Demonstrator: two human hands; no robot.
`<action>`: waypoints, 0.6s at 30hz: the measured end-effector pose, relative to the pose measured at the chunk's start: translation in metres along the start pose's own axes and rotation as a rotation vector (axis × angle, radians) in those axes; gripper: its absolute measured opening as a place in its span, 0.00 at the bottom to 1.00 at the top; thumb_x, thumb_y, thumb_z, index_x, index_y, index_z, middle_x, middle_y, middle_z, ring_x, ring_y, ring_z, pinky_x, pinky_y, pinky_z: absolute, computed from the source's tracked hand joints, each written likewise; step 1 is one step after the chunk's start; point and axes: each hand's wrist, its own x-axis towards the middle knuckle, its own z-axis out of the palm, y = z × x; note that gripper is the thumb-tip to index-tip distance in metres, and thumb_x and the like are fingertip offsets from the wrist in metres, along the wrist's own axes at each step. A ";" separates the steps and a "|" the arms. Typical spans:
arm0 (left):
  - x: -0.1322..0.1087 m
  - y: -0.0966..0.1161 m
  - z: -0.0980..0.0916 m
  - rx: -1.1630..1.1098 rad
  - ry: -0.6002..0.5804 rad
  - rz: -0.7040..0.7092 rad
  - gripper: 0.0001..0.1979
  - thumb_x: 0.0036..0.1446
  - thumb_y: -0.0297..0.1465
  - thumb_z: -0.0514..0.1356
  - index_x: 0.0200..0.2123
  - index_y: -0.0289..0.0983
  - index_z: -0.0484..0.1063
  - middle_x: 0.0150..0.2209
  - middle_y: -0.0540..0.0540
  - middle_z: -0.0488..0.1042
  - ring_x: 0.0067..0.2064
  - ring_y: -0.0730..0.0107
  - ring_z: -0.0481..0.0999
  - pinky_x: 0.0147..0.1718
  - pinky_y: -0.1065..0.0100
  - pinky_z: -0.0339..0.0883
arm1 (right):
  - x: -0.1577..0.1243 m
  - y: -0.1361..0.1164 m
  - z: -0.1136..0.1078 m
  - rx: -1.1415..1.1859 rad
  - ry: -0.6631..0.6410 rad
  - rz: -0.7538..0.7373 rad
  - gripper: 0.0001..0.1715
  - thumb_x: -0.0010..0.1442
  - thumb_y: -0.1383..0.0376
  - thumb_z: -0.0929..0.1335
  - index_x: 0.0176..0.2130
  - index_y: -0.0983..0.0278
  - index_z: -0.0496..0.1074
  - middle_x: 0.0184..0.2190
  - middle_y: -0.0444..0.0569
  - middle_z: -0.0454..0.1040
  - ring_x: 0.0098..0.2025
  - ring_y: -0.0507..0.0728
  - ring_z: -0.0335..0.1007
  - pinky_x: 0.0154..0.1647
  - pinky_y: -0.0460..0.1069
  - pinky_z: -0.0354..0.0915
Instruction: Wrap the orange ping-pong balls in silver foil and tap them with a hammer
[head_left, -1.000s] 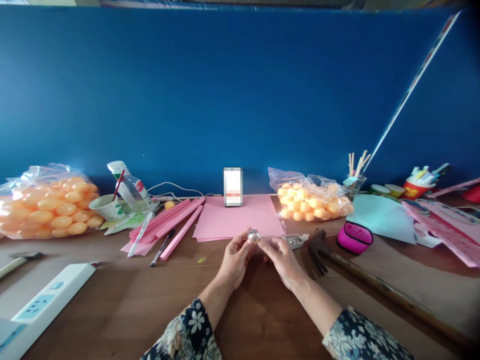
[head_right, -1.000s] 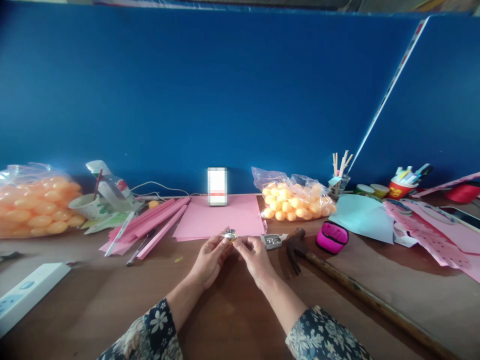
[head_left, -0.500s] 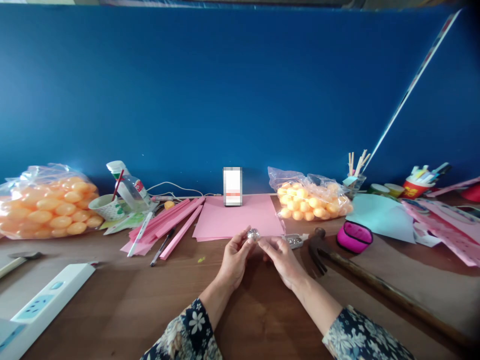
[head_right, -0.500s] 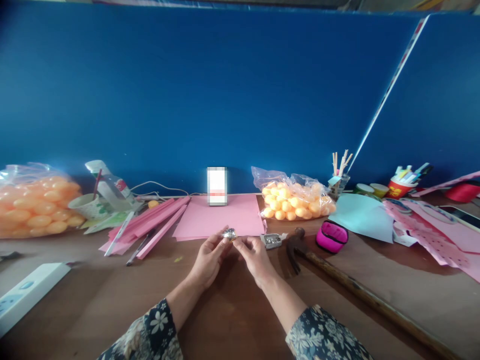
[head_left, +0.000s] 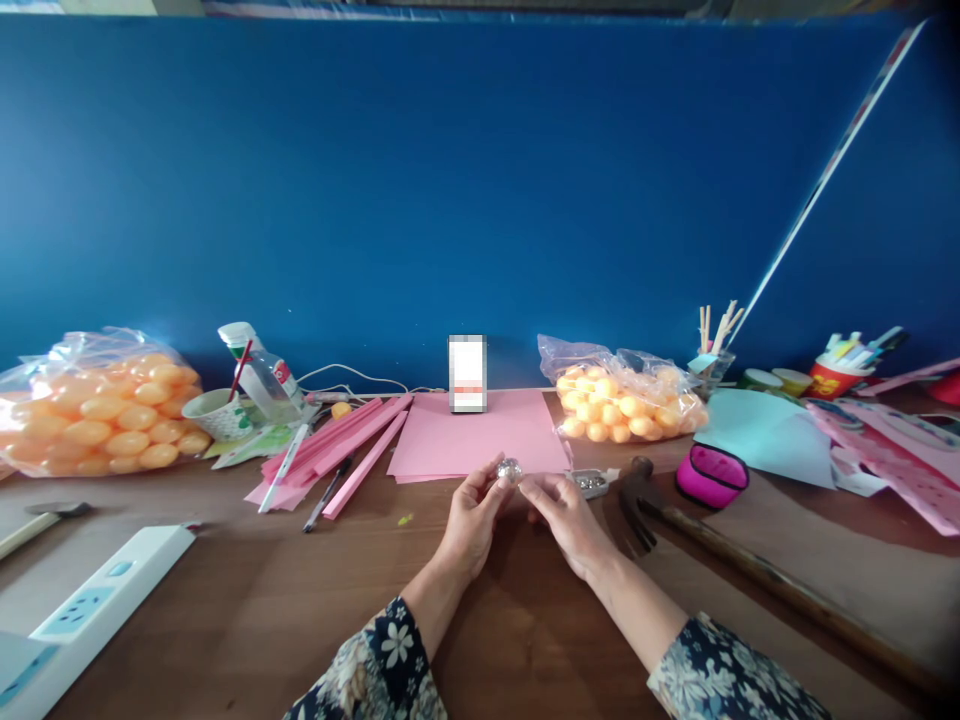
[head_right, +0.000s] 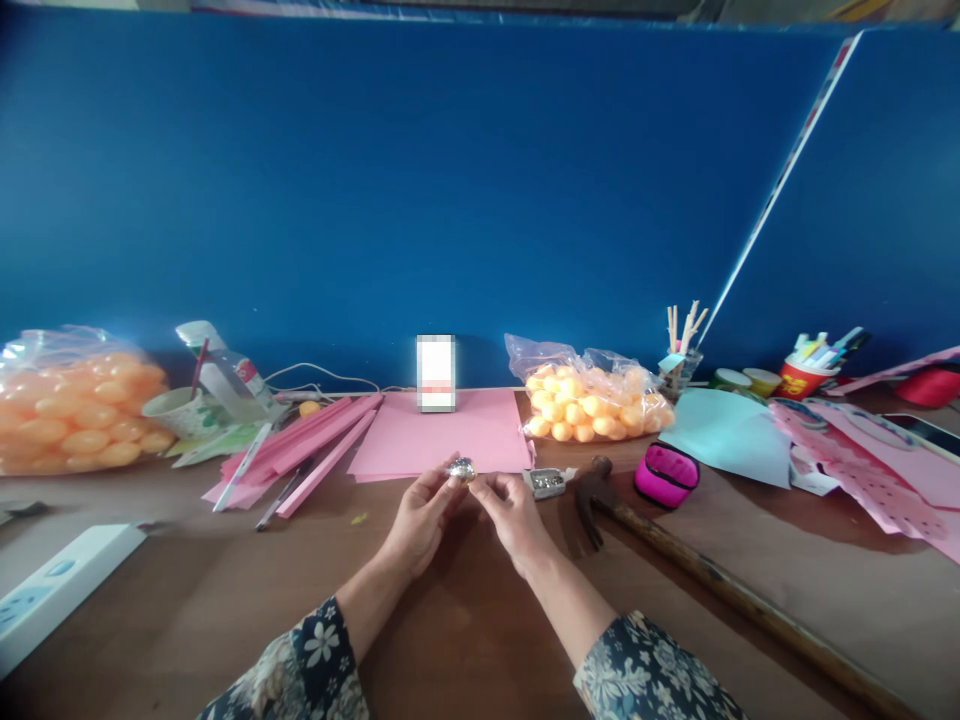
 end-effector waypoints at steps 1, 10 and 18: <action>0.000 0.000 0.000 -0.002 -0.001 0.001 0.21 0.48 0.29 0.63 0.48 0.39 0.69 0.49 0.42 0.71 0.49 0.65 0.70 0.53 0.61 0.58 | 0.000 0.000 0.000 -0.003 0.006 0.001 0.14 0.49 0.56 0.70 0.27 0.66 0.72 0.21 0.44 0.68 0.23 0.50 0.59 0.24 0.45 0.61; 0.000 -0.002 0.000 0.038 0.002 0.007 0.22 0.48 0.29 0.62 0.49 0.38 0.68 0.48 0.42 0.72 0.49 0.64 0.70 0.53 0.60 0.58 | 0.001 0.012 0.000 0.092 -0.001 0.019 0.16 0.49 0.57 0.70 0.32 0.67 0.73 0.27 0.49 0.73 0.32 0.56 0.68 0.32 0.50 0.67; 0.000 -0.004 -0.001 0.042 0.003 0.005 0.22 0.48 0.30 0.62 0.49 0.37 0.68 0.47 0.42 0.73 0.48 0.63 0.71 0.52 0.59 0.59 | 0.000 0.011 0.003 0.080 0.040 0.013 0.18 0.47 0.54 0.71 0.31 0.66 0.72 0.28 0.49 0.74 0.33 0.58 0.71 0.34 0.52 0.69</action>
